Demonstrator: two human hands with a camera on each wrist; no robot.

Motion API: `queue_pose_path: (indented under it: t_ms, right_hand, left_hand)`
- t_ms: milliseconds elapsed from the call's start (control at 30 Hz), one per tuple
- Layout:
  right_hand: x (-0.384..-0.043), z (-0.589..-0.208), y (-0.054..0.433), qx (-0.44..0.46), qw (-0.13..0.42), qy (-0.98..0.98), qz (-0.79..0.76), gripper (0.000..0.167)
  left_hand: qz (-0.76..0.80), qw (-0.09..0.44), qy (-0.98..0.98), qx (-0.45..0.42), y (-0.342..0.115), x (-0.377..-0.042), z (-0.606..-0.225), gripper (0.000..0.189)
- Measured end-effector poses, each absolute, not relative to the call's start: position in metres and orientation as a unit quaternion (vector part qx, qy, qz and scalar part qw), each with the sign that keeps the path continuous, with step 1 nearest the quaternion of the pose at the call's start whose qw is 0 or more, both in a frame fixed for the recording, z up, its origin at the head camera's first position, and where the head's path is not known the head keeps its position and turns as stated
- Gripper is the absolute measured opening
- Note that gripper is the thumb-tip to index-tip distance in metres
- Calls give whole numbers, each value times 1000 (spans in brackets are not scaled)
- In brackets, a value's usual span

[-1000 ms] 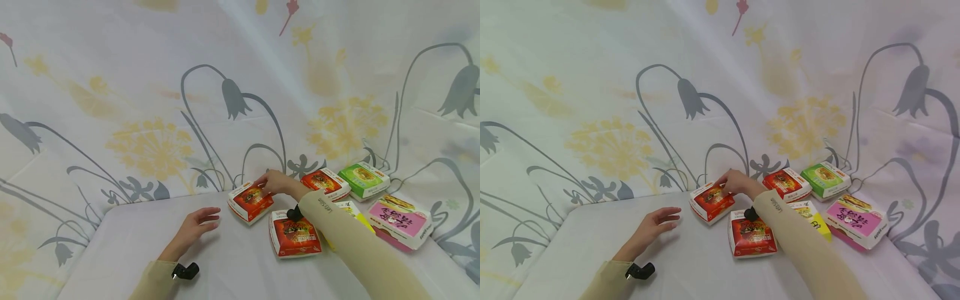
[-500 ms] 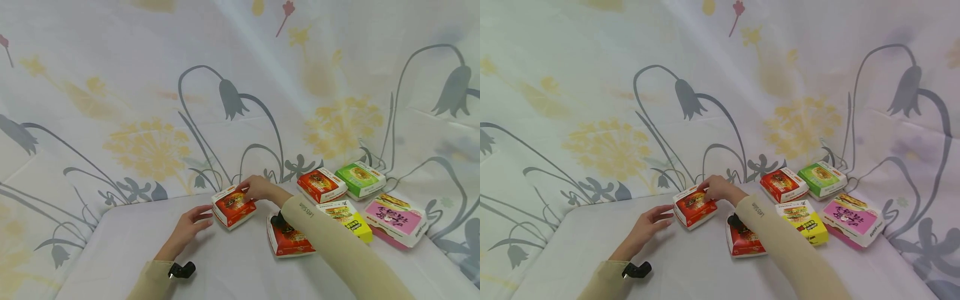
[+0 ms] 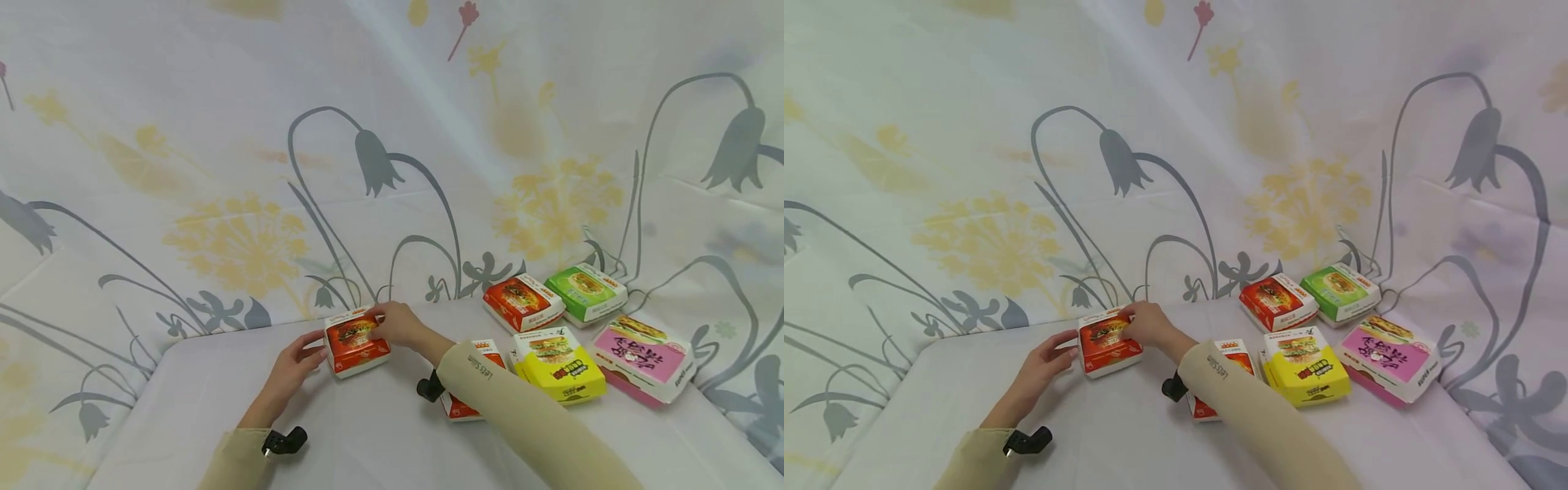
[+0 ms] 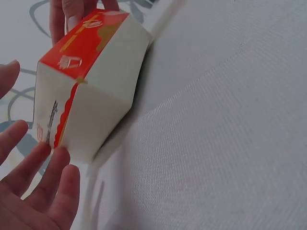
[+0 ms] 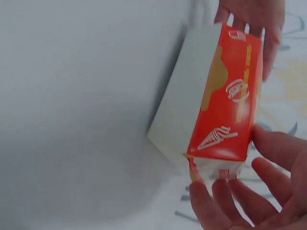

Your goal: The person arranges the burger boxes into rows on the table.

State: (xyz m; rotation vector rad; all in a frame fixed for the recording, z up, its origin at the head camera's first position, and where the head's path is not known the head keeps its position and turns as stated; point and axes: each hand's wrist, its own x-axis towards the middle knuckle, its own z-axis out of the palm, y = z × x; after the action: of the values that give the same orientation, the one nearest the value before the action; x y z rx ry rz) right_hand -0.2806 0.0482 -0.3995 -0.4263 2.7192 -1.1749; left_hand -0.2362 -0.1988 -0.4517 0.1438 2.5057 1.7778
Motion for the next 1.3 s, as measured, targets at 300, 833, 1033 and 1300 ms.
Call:
queue_pose_path:
  t_ms: [300, 833, 1033, 1300]
  right_hand:
    - [-260, -412, 32, -97, 22, 889, -447, 42]
    - [-243, -418, 11, -80, 16, 873, -481, 49]
    - [-244, -421, 3, -67, 11, 863, -501, 46]
    - [-235, -427, -9, -33, -6, 831, -555, 46]
  left_hand:
    - [565, 27, 824, 13, -188, -232, -451, 62]
    - [550, -30, 834, -29, -180, -231, -453, 62]
    - [549, -30, 835, -35, -183, -231, -451, 61]
    - [547, -32, 836, -46, -188, -228, -451, 60]
